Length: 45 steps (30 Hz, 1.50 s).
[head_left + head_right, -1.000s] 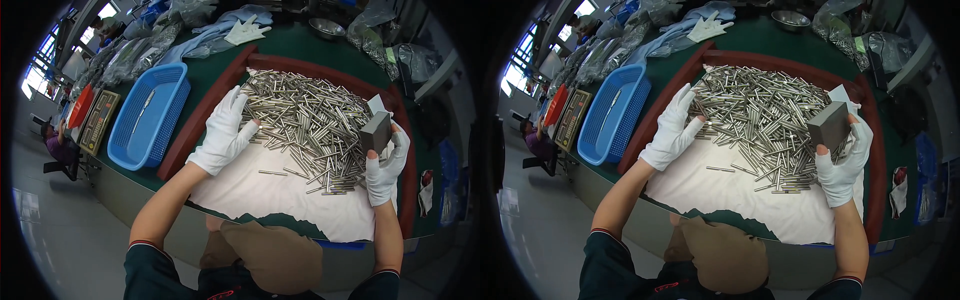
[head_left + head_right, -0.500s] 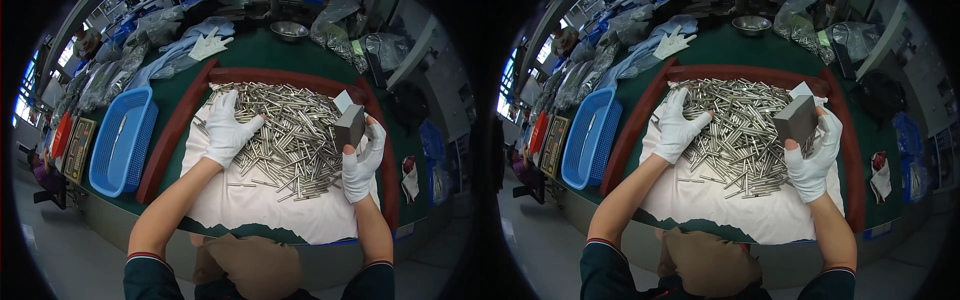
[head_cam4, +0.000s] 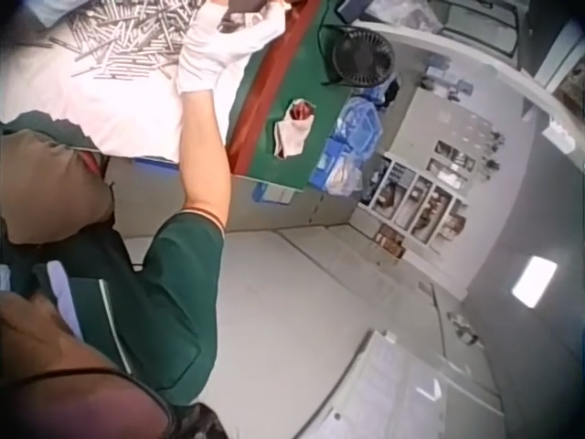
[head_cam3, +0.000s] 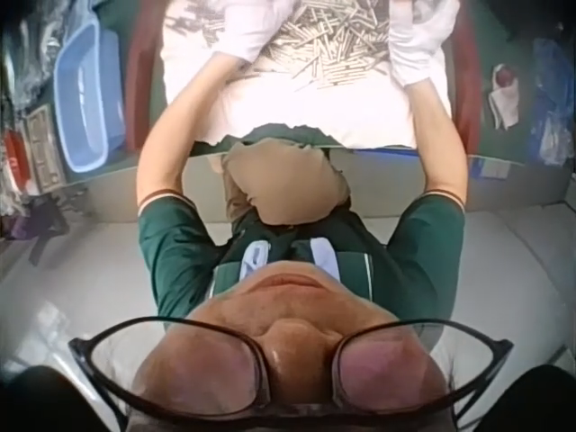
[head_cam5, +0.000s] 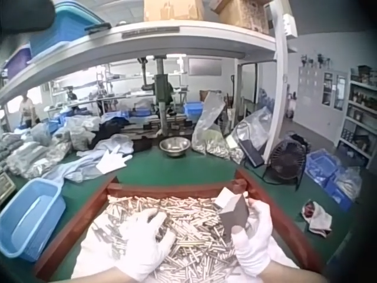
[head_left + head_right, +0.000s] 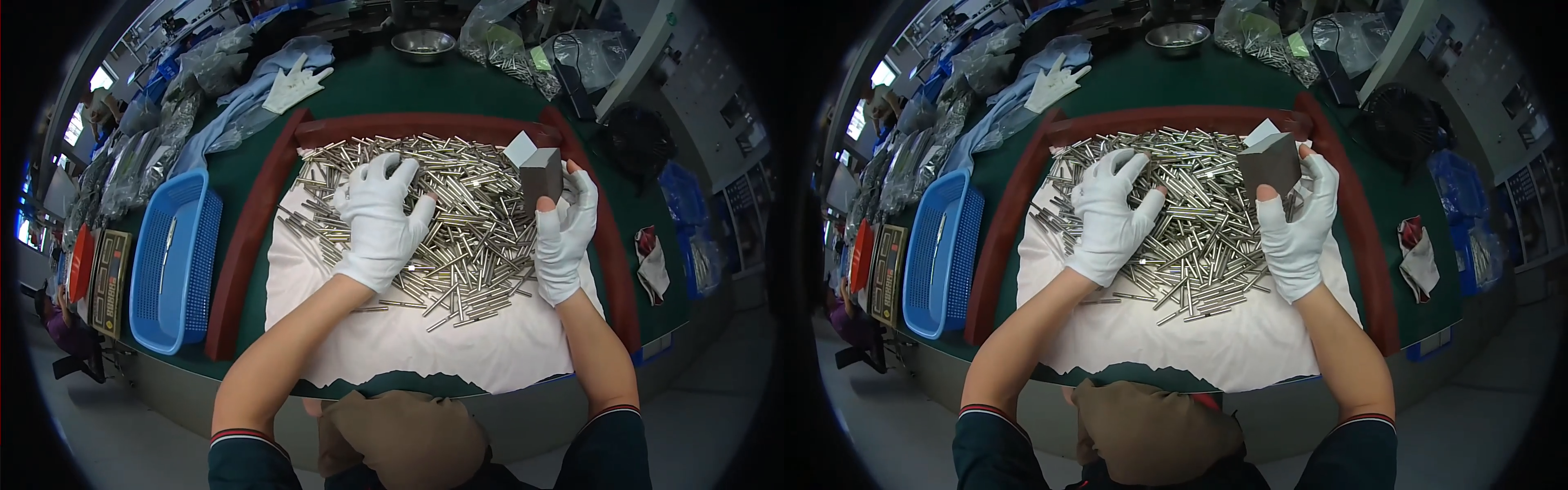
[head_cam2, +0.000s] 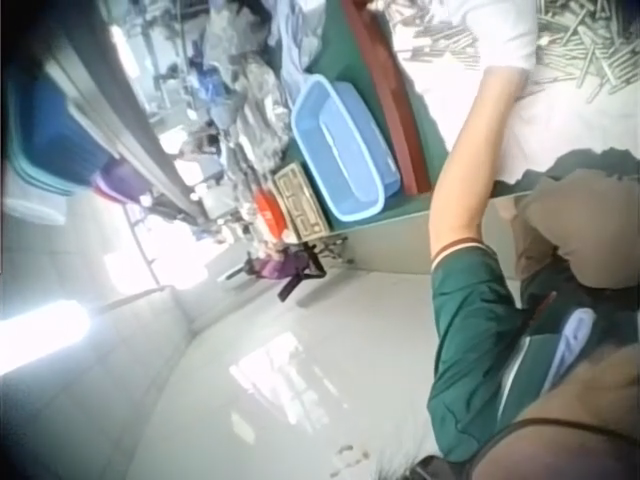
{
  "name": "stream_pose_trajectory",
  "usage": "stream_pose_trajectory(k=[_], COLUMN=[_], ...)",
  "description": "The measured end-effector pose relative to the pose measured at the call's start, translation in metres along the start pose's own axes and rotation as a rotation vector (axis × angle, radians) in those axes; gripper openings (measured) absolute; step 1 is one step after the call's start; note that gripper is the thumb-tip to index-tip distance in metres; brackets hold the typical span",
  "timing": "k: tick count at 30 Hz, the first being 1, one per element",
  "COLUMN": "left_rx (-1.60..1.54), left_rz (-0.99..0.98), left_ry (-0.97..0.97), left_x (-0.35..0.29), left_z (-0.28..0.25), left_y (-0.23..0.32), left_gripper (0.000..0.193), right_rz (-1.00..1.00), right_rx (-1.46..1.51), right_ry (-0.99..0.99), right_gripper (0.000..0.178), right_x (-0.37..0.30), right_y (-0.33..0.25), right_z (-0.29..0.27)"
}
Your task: Inserting small metal pins into a metal block for assembly.
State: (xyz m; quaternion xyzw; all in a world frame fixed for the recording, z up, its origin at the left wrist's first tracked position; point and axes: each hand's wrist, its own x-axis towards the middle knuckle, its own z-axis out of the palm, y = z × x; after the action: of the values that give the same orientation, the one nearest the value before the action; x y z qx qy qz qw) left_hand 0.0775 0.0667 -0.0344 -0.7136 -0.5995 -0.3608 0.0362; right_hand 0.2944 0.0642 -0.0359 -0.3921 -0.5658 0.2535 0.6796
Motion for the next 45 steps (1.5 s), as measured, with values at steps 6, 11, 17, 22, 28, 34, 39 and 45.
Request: stream_pose_trajectory(k=[6, 11, 17, 22, 28, 34, 39, 45], left_rx=[-0.078, -0.093, -0.186, 0.344, 0.397, 0.489, 0.484, 0.578], left_rz=[0.224, 0.345, 0.328, 0.153, 0.308, 0.417, 0.42, 0.355], left_ry=[-0.111, -0.176, -0.084, -0.307, -0.483, -0.641, -0.781, -0.905], left_x=[0.006, 0.022, 0.019, 0.001, -0.009, 0.002, 0.006, 0.018], left_z=[0.023, 0.035, -0.026, -0.088, -0.1, -0.104, -0.109, -0.12], left_y=[0.059, 0.068, 0.017, -0.09, -0.126, -0.121, -0.123, -0.09], left_gripper=[0.038, 0.03, 0.021, 0.03, 0.033, 0.016, 0.028, 0.015], right_rz=[0.009, -0.139, -0.158, -0.092, -0.087, -0.048, -0.055, -0.079], right_rx=[-0.108, -0.354, -0.341, -0.254, -0.229, -0.211, -0.168, -0.171], right_ry=[0.025, 0.065, 0.031, -0.038, -0.086, -0.088, -0.097, -0.045], right_gripper=[0.069, 0.066, 0.063, 0.066, 0.066, 0.065, 0.06, 0.058], right_x=[0.003, 0.005, 0.007, 0.003, 0.003, 0.003, 0.005, 0.006], right_y=[-0.002, 0.007, 0.009, 0.007, 0.01, 0.007, 0.003, 0.002], right_z=[-0.005, -0.013, -0.025, -0.014, -0.017, -0.015, -0.009, -0.011])
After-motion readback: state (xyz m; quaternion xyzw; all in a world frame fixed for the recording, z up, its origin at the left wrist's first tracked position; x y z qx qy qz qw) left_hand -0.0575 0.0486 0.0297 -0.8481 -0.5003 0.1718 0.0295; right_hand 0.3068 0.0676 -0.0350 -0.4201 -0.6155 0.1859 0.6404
